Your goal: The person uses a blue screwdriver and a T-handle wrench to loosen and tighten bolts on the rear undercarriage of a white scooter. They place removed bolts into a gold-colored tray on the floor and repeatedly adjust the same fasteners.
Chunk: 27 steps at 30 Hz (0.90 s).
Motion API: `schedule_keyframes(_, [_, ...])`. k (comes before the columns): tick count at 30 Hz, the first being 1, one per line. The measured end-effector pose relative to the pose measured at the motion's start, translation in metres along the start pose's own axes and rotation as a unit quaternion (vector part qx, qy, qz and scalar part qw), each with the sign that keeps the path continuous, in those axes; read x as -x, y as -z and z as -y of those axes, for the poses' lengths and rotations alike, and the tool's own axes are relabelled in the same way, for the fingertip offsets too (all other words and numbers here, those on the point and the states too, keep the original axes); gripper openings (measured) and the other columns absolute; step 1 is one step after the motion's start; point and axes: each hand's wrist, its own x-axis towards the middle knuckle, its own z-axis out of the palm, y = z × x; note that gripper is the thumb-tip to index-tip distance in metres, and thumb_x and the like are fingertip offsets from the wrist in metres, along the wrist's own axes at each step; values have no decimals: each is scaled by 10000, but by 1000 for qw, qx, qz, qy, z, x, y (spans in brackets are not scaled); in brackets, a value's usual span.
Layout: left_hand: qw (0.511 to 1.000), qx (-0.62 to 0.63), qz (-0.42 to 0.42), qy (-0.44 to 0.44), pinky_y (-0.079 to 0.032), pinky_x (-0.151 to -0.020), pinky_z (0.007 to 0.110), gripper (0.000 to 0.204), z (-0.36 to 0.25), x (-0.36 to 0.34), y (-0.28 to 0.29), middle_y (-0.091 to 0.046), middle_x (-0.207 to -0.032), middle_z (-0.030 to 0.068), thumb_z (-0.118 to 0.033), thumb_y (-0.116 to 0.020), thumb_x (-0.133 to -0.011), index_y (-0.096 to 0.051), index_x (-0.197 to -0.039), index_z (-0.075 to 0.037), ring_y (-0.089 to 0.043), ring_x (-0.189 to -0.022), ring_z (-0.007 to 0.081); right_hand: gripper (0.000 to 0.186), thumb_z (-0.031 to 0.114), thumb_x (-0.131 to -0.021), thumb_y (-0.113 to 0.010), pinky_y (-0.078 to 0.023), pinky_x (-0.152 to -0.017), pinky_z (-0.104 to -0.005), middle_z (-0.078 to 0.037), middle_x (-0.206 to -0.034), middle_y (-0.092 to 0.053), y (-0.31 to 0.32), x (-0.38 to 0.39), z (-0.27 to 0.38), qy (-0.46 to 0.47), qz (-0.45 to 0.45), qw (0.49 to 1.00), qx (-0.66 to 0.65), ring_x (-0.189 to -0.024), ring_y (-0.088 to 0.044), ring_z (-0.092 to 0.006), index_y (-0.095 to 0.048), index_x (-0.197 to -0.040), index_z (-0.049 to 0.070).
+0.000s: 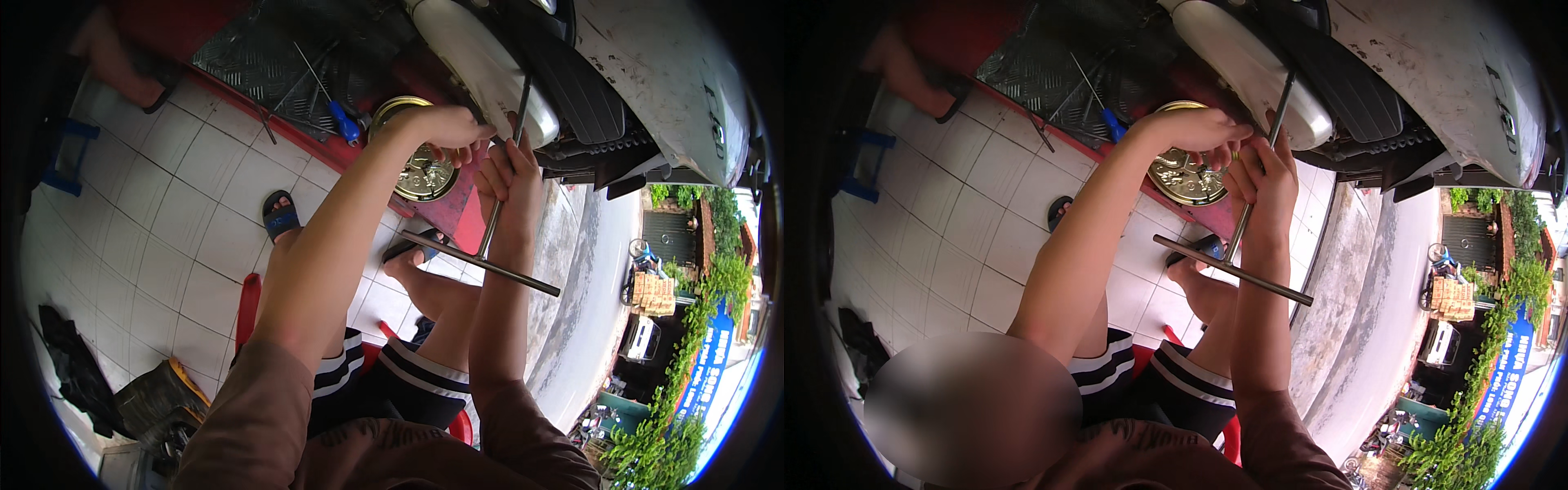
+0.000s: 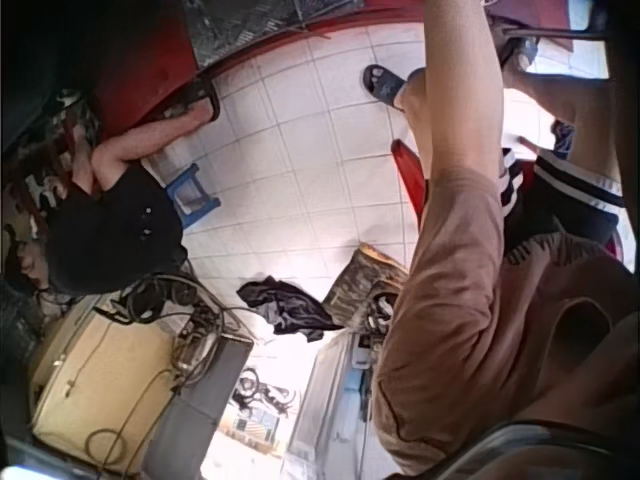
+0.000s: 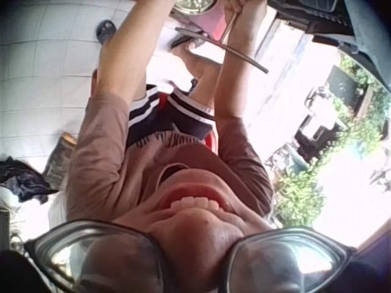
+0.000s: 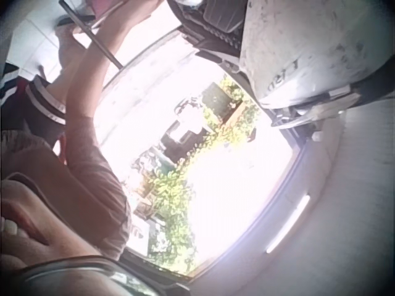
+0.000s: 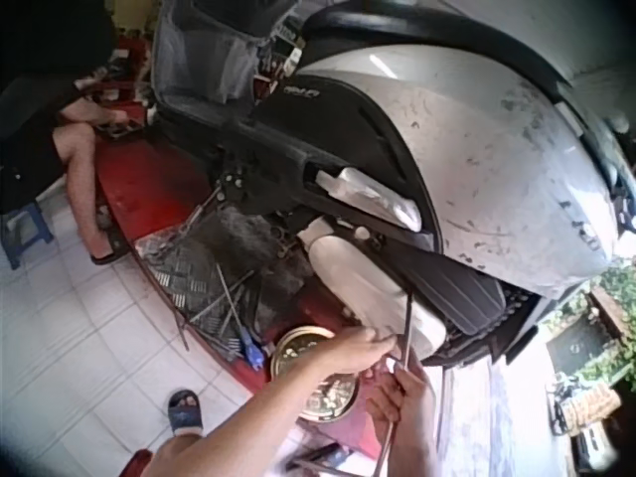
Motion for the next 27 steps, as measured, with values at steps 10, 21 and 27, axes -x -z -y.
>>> schedule_keyframes(10, [944,326,-37,33,-432,-631,201,262,53,187,-73,-607,-907,38,-212,-575,-982,-573,-1179,-39,-531,-751,90,371,142,-1039,-346,-207,-421,-201,54,-593,-257,6,-1,-11,8,87,957,-275,-442,-222,-36,-440,-1397,122])
schedule_keyframes(21, [844,224,-469,-130,-451,-593,224,265,5,175,-116,-643,-791,59,-203,-516,-1010,-646,-1022,28,-562,-658,103,324,238,-987,-530,-434,-698,-275,-55,-914,-558,23,8,-25,-93,278,948,-121,-813,-550,-151,-420,-1249,83])
schedule_keyframes(27, [814,19,-562,-144,-463,-513,220,197,-27,162,-149,-651,-759,70,-110,-569,-971,-665,-1013,57,-607,-606,107,214,189,-946,-616,-389,-671,-238,19,-858,-519,21,36,-52,-14,307,950,50,-783,-470,-73,-534,-1090,55])
